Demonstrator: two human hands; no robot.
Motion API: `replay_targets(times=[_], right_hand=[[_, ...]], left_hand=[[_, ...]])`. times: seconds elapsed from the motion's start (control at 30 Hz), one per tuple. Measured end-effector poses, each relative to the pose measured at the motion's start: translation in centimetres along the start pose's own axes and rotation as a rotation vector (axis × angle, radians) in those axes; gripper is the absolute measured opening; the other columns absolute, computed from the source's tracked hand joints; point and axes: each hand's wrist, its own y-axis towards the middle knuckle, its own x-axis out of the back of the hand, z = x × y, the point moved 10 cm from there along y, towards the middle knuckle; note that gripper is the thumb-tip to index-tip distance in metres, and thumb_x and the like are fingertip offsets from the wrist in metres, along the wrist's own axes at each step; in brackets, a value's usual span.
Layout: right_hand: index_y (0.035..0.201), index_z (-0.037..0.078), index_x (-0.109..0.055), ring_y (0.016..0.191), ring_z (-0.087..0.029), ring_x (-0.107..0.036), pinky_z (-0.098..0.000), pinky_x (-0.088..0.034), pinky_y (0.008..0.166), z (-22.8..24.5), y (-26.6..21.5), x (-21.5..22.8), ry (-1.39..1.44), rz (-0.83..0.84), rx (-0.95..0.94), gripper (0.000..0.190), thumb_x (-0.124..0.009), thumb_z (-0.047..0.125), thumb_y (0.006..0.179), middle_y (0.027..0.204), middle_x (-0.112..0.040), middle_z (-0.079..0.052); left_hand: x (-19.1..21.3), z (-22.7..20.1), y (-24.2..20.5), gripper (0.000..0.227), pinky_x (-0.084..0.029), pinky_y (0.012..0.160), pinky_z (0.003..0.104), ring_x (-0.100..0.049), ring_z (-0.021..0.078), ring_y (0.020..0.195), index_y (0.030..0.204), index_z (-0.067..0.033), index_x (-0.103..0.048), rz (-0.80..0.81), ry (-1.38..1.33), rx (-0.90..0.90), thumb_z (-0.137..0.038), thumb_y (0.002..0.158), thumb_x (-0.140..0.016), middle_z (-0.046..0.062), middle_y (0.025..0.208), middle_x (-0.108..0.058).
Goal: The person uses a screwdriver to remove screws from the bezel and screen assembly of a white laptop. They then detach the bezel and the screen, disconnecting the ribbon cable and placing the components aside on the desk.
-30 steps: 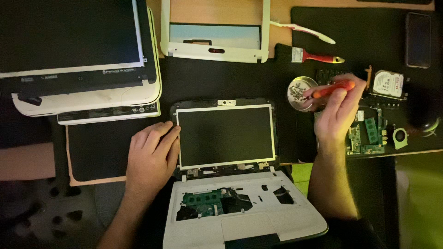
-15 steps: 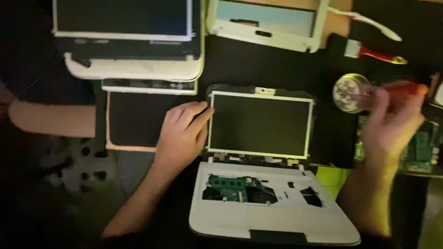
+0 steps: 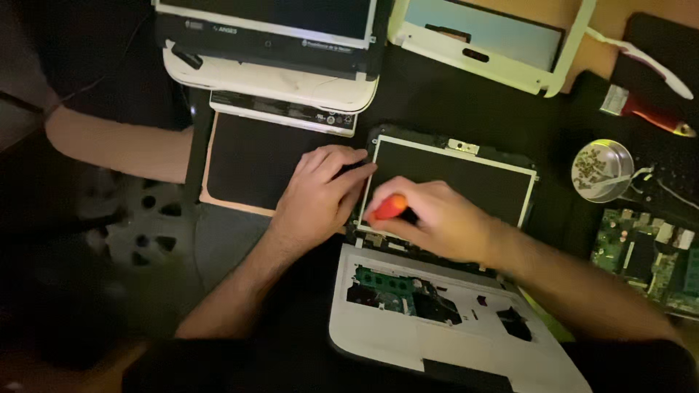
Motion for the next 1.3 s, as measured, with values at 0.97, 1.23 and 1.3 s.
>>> replay_targets(times=[0.97,1.23,1.3], right_hand=[[0.135,0.012,-0.075,0.097,-0.038,-0.088,-0.0488,-0.072,0.084,0.2,1.4,-2.9,-0.100,-0.021,0.191,0.025,-0.086,0.017,0.114,0.107,-0.086,-0.010],[0.156,0.010,-0.072,0.096,-0.037,-0.083,-0.0516,-0.074,0.089,3.6,0.7,-3.2,-0.311,-0.094,0.491,0.034,-0.072,0.006,0.122,0.109,-0.079,-0.011],[0.149,0.010,-0.082,0.086,-0.034,-0.087,-0.0473,-0.075,0.075,4.9,1.2,-1.7,-0.041,-0.074,0.514,0.039,-0.092,0.006,0.111,0.126,-0.086,-0.014]], left_hand=[[0.2,0.3,0.0,0.030,-0.057,0.115,0.055,-0.071,0.0369,0.145,0.147,-0.0144,-0.086,0.031,0.001,-0.017,-0.014,0.117,-0.083,0.009,0.149,-0.075],[1.0,-0.6,0.2,0.030,-0.055,0.117,0.051,-0.070,0.0352,0.147,0.149,-0.0137,-0.085,-0.005,0.023,-0.034,-0.016,0.121,-0.074,0.007,0.151,-0.074],[0.1,0.1,-0.4,0.036,-0.054,0.116,0.053,-0.070,0.0384,0.144,0.151,-0.0139,-0.084,-0.022,-0.018,-0.056,-0.033,0.121,-0.078,0.009,0.149,-0.074]])
